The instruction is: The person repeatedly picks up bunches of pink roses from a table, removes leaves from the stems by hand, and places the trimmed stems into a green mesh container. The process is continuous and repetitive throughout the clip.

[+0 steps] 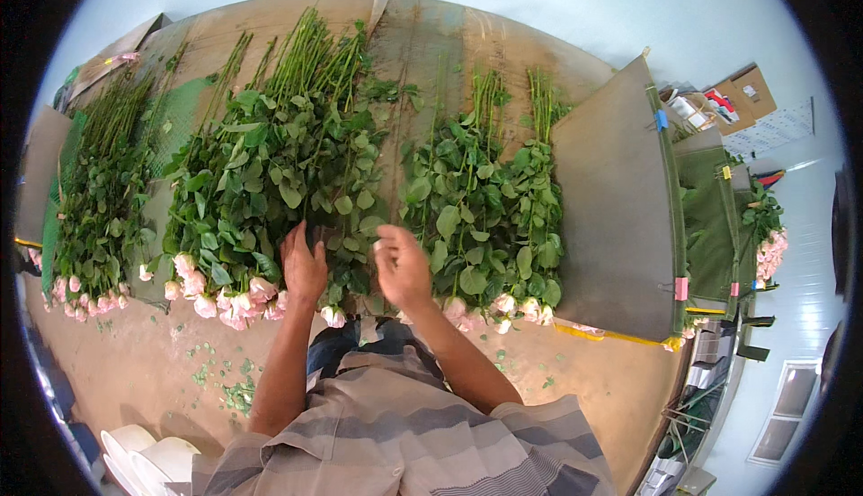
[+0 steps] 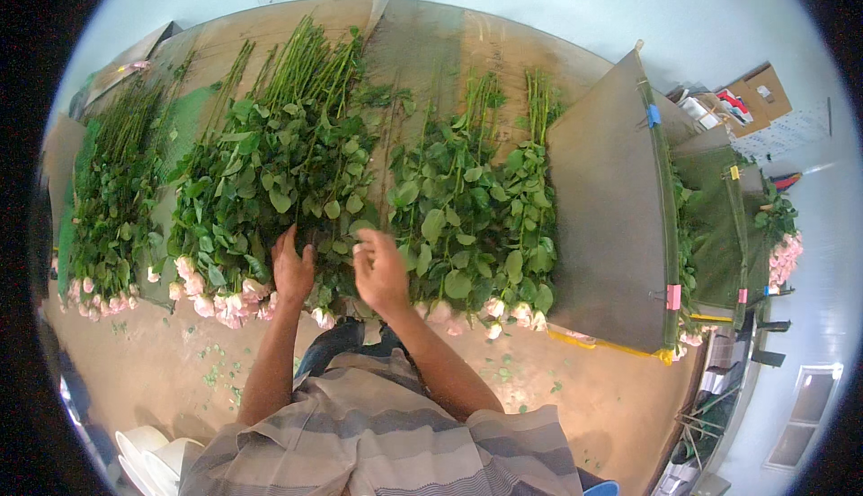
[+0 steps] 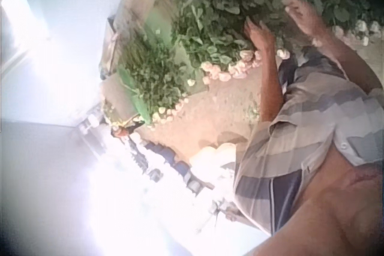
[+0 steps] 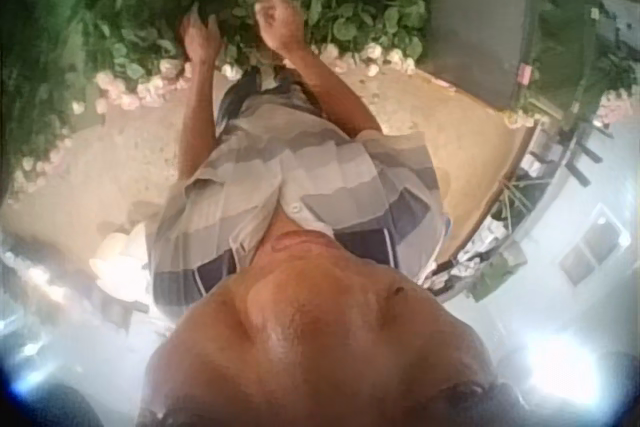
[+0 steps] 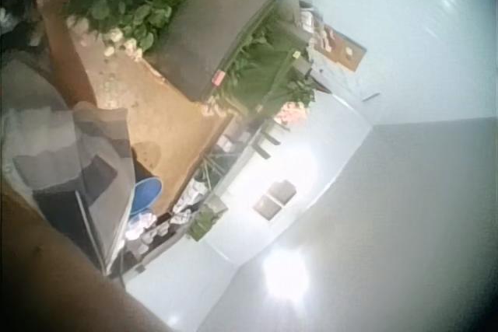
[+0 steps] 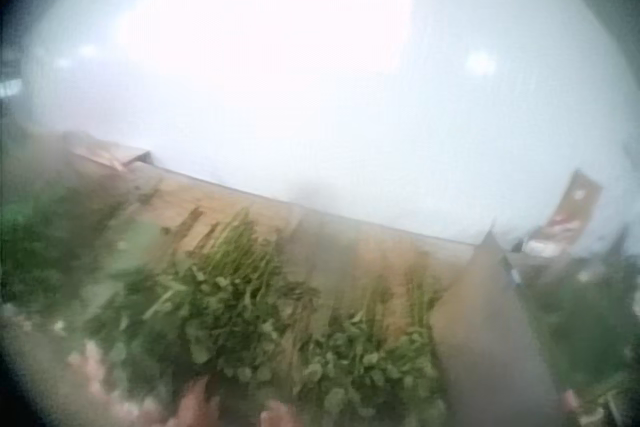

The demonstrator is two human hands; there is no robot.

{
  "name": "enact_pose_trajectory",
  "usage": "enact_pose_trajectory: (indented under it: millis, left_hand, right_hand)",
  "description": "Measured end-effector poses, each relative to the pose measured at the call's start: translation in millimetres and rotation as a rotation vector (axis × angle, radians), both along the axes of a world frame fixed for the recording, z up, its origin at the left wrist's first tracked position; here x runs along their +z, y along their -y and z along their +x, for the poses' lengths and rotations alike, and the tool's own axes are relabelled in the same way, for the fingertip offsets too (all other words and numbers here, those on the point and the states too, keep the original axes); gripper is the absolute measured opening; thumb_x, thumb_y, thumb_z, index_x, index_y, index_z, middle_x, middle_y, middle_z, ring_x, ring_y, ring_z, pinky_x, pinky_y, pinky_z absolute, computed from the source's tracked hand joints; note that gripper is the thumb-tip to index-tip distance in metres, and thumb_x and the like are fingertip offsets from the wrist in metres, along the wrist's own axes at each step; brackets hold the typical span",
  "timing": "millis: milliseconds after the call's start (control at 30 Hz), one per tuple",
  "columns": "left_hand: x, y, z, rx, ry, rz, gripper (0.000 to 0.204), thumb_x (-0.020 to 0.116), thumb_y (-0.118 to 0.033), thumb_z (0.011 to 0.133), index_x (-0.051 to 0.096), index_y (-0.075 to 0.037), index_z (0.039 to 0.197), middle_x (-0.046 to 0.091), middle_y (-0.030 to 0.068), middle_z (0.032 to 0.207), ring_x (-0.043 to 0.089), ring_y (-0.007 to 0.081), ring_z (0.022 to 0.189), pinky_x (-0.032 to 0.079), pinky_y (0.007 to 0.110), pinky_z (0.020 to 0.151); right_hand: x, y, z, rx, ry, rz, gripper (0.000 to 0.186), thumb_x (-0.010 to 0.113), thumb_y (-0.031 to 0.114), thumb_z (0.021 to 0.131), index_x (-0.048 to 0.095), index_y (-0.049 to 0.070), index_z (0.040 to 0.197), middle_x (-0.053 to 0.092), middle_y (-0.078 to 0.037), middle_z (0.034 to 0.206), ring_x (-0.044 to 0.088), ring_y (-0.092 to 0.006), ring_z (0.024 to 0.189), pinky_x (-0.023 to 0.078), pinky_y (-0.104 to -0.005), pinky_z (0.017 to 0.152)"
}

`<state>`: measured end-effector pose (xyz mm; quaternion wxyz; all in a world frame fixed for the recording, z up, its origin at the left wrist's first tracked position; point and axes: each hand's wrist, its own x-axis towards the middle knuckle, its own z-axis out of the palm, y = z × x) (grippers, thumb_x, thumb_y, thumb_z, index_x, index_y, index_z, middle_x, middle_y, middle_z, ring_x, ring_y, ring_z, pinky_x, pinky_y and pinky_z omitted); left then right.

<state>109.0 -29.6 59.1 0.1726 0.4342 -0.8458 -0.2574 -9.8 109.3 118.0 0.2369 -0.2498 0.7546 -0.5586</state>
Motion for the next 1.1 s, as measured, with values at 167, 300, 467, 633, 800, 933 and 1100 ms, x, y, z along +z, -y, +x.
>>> enact_pose_trajectory:
  millis: [167,300,467,633,800,933,1100]
  left_hand:
    - [-3,9,-11,-0.012,0.145,0.042,0.05,0.057,-0.012,0.087,0.043,0.0,0.133,0.053,0.0224,0.124,0.048,0.0401,0.114,0.036,0.044,0.1]
    - [-10,18,-15,-0.048,0.222,0.062,0.049,0.056,-0.015,0.088,0.043,-0.001,0.133,0.058,0.0218,0.117,0.052,0.0391,0.108,0.041,0.045,0.095]
    - [-23,27,-11,-0.052,0.169,0.074,0.044,0.056,-0.019,0.09,0.048,-0.001,0.129,0.06,0.0244,0.109,0.057,0.0416,0.1,0.046,0.047,0.086]
    - [-23,27,-11,-0.086,0.115,0.018,0.043,0.057,-0.016,0.087,0.05,-0.001,0.127,0.061,0.0256,0.107,0.059,0.0421,0.097,0.047,0.047,0.084]
    - [-14,27,-12,-0.046,0.112,0.101,0.043,0.059,-0.015,0.084,0.052,-0.001,0.125,0.063,0.024,0.106,0.059,0.0418,0.097,0.047,0.047,0.085]
    - [-13,29,-12,-0.055,0.122,0.103,0.045,0.059,-0.016,0.085,0.051,-0.002,0.127,0.062,0.024,0.109,0.058,0.0414,0.1,0.046,0.046,0.087]
    - [-10,31,-9,-0.078,0.111,0.172,0.048,0.059,-0.02,0.088,0.048,-0.005,0.132,0.059,0.0248,0.116,0.056,0.0417,0.107,0.045,0.045,0.092]
  right_hand:
    - [-16,-34,-71,-0.224,-0.781,0.359,0.032,0.06,0.018,0.088,0.058,0.005,0.118,0.059,-0.014,0.112,0.057,-0.0342,0.1,0.049,-0.0424,0.084]
    - [-37,-45,-110,-0.234,-0.585,0.832,0.037,0.058,0.021,0.091,0.054,0.008,0.125,0.059,-0.015,0.112,0.057,-0.0338,0.105,0.051,-0.0438,0.084]
    - [-40,-52,-133,-0.214,-0.282,0.779,0.042,0.061,0.023,0.09,0.053,0.005,0.128,0.061,-0.019,0.116,0.06,-0.0357,0.102,0.05,-0.0463,0.082]
    - [-33,-72,-148,-0.306,-0.216,0.553,0.044,0.067,0.023,0.085,0.059,0.0,0.122,0.064,-0.018,0.106,0.063,-0.0313,0.093,0.052,-0.0452,0.077]
    - [17,-53,-118,-0.341,-0.201,0.42,0.041,0.069,0.022,0.084,0.061,-0.001,0.117,0.066,-0.017,0.104,0.064,-0.0282,0.09,0.051,-0.0415,0.078]
    - [7,-23,-86,-0.209,-0.355,0.312,0.035,0.068,0.02,0.083,0.064,-0.003,0.108,0.069,-0.016,0.093,0.065,-0.0233,0.08,0.05,-0.0346,0.075]
    - [-43,19,-66,-0.146,-0.32,0.584,0.036,0.064,0.025,0.086,0.063,-0.001,0.111,0.065,-0.022,0.103,0.064,-0.0383,0.091,0.051,-0.044,0.078]
